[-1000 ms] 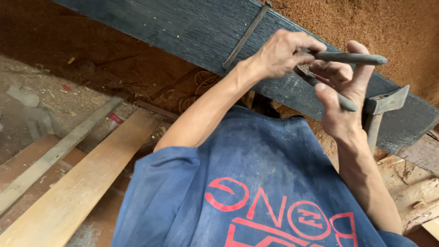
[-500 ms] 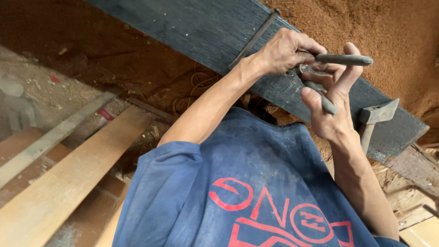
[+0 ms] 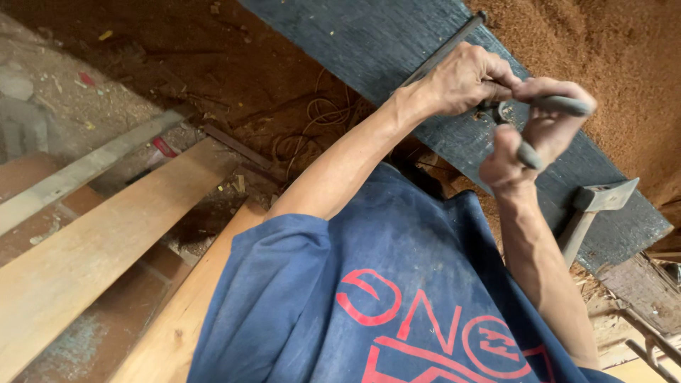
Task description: The person uses a hammer and pliers to remove nails from a dark wooden plank. They repeatedly strike the nail with the hammer and then pull it out with pliers, working along the length of the plank.
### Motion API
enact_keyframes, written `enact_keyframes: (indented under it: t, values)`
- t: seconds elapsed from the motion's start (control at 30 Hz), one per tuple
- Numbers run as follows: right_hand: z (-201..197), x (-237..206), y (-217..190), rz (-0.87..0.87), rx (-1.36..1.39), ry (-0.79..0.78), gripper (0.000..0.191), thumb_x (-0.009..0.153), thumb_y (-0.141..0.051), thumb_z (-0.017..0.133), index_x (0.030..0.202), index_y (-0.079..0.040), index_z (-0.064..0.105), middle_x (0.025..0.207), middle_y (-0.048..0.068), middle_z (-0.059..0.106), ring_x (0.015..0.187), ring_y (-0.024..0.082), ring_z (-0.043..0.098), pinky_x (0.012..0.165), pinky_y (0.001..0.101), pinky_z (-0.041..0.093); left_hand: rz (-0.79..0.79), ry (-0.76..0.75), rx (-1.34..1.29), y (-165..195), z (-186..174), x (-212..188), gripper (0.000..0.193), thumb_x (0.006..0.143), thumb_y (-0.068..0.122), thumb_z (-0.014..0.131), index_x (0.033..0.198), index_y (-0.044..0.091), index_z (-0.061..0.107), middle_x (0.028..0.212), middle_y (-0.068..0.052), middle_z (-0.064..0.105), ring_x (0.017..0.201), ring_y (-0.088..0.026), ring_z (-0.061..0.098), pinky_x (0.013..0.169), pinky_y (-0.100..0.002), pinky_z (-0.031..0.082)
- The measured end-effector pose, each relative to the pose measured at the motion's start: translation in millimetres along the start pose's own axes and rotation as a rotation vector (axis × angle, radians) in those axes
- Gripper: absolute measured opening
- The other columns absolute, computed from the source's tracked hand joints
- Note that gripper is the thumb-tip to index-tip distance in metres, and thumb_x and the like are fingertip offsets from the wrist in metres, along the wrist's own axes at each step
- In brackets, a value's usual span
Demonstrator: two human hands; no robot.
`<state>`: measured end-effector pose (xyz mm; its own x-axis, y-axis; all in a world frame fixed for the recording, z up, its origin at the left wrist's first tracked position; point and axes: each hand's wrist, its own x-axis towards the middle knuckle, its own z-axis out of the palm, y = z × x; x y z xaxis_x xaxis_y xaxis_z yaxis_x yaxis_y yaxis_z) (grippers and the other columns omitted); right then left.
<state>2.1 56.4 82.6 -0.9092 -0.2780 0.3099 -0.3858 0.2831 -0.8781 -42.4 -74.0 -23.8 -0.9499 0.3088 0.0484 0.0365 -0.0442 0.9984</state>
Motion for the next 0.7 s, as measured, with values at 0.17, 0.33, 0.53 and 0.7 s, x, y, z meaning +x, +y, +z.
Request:
enact_keyframes:
  t: [0.17, 0.33, 0.53, 0.7]
  values:
    - [-19.9, 1.7, 18.9, -0.049, 0.081, 0.159, 0.037, 0.082, -0.002, 0.044, 0.119, -0.004, 0.041, 0.099, 0.017, 0.055, 0.083, 0.024, 0.057, 0.083, 0.0381, 0.058, 0.157, 0.245, 0.288, -34.7, 22.3, -6.8, 0.008, 0.088, 0.013, 0.074, 0.096, 0.011, 0.076, 0.088, -0.004, 0.077, 0.077, -0.016, 0.074, 0.071, -0.031, 0.059]
    - [-51.2, 4.9, 43.7, 0.015, 0.338, 0.266, 0.037, 0.083, -0.005, 0.046, 0.119, -0.006, 0.042, 0.089, 0.014, 0.052, 0.075, 0.024, 0.053, 0.077, 0.0398, 0.057, 0.270, 0.389, 0.530, -55.5, 27.6, -22.3, 0.013, 0.097, -0.001, 0.060, 0.100, 0.009, 0.067, 0.097, -0.005, 0.071, 0.083, -0.019, 0.069, 0.076, -0.031, 0.057]
    - [-119.3, 4.2, 97.7, 0.351, 0.694, 0.487, 0.024, 0.094, -0.016, 0.048, 0.115, -0.005, 0.045, 0.085, 0.012, 0.050, 0.073, 0.026, 0.051, 0.077, 0.0447, 0.052, 0.276, 0.394, 0.549, -42.5, 25.2, -34.7, 0.016, 0.089, 0.004, 0.067, 0.104, 0.009, 0.066, 0.107, -0.003, 0.069, 0.096, -0.023, 0.069, 0.087, -0.033, 0.059]
    - [-174.5, -20.2, 112.9, 0.551, 1.016, 0.737, 0.020, 0.096, -0.023, 0.047, 0.111, -0.008, 0.050, 0.081, 0.011, 0.050, 0.072, 0.026, 0.051, 0.076, 0.0437, 0.048, 0.197, 0.374, 0.570, -25.8, 30.2, -35.2, 0.033, 0.076, 0.015, 0.082, 0.107, 0.012, 0.072, 0.110, -0.005, 0.074, 0.099, -0.026, 0.069, 0.088, -0.036, 0.057]
